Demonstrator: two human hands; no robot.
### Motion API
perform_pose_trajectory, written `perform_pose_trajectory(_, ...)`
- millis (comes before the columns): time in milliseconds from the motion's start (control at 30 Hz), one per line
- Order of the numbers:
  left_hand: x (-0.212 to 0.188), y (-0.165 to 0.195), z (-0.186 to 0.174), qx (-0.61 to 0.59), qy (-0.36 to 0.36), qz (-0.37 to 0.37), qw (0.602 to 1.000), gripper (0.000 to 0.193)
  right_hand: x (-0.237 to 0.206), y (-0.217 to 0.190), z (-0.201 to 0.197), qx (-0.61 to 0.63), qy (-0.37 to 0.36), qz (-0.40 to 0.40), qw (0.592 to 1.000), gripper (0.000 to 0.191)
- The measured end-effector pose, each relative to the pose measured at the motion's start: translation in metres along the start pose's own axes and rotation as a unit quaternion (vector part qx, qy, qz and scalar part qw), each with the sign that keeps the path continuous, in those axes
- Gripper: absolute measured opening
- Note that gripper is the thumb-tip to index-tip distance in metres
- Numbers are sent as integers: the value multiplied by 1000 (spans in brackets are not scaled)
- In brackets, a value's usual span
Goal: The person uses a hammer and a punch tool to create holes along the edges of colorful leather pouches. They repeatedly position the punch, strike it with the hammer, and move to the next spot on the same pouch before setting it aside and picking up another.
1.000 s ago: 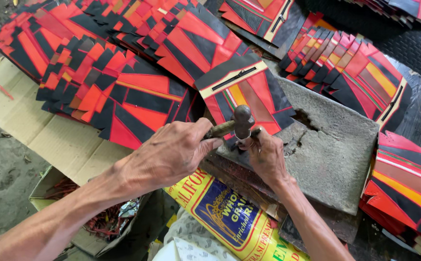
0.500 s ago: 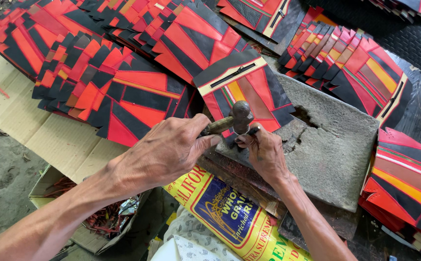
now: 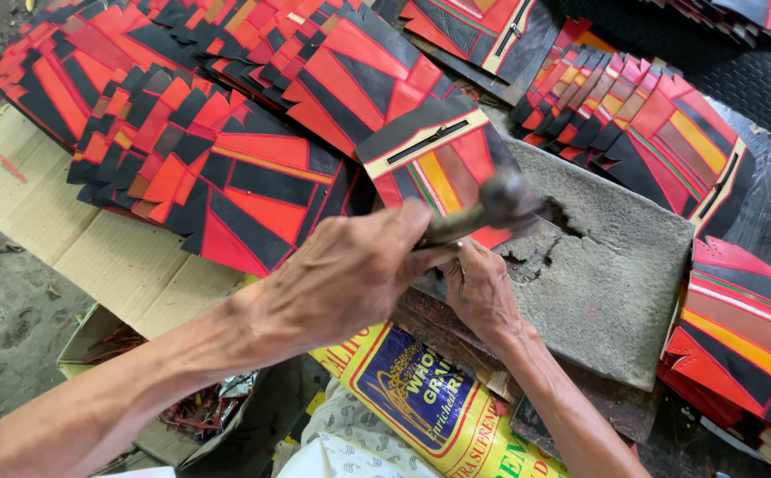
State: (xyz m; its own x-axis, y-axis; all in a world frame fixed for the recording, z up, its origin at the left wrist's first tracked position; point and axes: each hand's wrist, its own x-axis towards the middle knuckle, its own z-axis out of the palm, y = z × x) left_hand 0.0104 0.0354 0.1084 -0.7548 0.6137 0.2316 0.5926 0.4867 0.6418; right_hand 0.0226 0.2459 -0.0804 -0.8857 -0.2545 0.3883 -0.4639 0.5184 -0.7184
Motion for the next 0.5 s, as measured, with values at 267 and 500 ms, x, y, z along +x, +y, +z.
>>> perform_pose_trajectory(267,-16,-34,4,12,-58,-89,994,28,6,7,-3,106,8,124,987,7)
perform_pose_trajectory(500,-13,-36,1,3,-67,-93,993,26,7,6,-3,105,3,138,985,15)
